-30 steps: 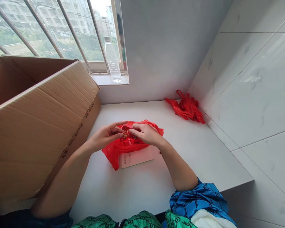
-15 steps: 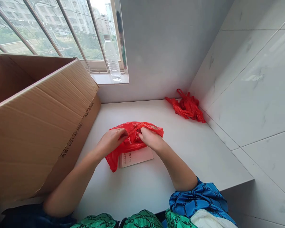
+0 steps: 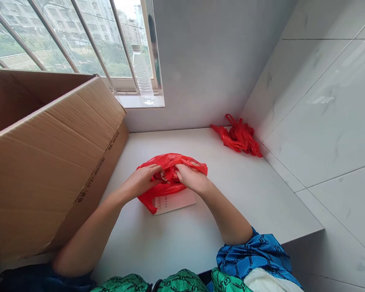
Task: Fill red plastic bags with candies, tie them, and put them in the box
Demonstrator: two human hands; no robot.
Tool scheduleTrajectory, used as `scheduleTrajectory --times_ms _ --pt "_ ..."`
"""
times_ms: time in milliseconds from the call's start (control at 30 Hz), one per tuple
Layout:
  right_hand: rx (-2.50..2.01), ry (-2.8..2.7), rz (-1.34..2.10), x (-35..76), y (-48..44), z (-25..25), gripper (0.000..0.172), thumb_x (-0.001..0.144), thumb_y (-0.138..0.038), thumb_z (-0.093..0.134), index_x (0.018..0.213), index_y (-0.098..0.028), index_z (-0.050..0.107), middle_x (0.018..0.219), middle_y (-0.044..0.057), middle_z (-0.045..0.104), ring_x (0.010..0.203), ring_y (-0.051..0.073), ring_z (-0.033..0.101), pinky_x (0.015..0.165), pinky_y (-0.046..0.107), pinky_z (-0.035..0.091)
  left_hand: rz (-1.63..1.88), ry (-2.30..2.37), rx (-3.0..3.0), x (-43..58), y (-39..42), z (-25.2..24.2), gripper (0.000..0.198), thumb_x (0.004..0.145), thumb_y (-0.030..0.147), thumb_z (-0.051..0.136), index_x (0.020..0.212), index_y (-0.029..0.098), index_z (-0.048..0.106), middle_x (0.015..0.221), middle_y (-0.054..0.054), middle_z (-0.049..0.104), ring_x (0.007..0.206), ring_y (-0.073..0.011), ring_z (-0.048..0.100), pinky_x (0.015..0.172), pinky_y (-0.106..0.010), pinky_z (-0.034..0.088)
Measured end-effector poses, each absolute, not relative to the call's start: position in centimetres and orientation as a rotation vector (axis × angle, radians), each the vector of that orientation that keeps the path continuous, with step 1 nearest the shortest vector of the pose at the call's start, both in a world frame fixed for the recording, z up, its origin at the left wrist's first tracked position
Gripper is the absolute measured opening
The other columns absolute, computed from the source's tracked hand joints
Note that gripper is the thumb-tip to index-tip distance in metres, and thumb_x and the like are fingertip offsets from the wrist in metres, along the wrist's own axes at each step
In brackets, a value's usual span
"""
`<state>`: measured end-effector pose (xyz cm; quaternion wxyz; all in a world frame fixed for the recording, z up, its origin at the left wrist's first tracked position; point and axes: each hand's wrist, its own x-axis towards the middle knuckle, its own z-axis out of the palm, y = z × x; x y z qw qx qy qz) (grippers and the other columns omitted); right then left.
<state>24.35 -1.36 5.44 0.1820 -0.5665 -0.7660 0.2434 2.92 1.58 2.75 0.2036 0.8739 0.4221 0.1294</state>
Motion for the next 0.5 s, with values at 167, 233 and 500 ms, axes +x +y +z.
scheduleTrajectory --times_ms 167,233,500 --pt "-1.375 -2.065 0.947 24.1 -1.3 6.1 0.035 0.102 -0.042 0.035 0.079 -0.023 0.053 0.074 -0.001 0.056 0.064 0.014 0.050 0.058 0.028 0.037 0.752 0.975 2.331 2.2 1.5 4.4 0.017 0.075 0.004 0.048 0.082 0.020 0.053 0.098 -0.001 0.057 0.081 -0.0129 0.055 0.073 -0.025 0.047" --pt "-1.260 -2.007 1.069 24.0 -1.4 6.2 0.035 0.102 -0.046 0.038 0.084 -0.023 0.058 0.080 0.000 0.061 0.068 0.014 0.054 0.062 0.028 0.042 0.830 0.931 2.336 2.2 1.4 4.6 0.017 0.074 0.003 0.048 0.077 0.019 0.052 0.099 -0.002 0.053 0.079 -0.0119 0.052 0.072 -0.024 0.047" --pt "-1.056 -1.799 1.314 24.7 -1.0 6.1 0.024 0.093 -0.040 0.060 0.109 -0.022 0.063 0.103 0.005 0.071 0.090 0.019 0.066 0.077 0.033 0.053 0.955 1.007 2.147 2.3 1.2 5.0 0.030 0.081 0.007 0.044 0.106 0.022 0.053 0.112 -0.004 0.060 0.095 -0.0144 0.061 0.083 -0.029 0.054"
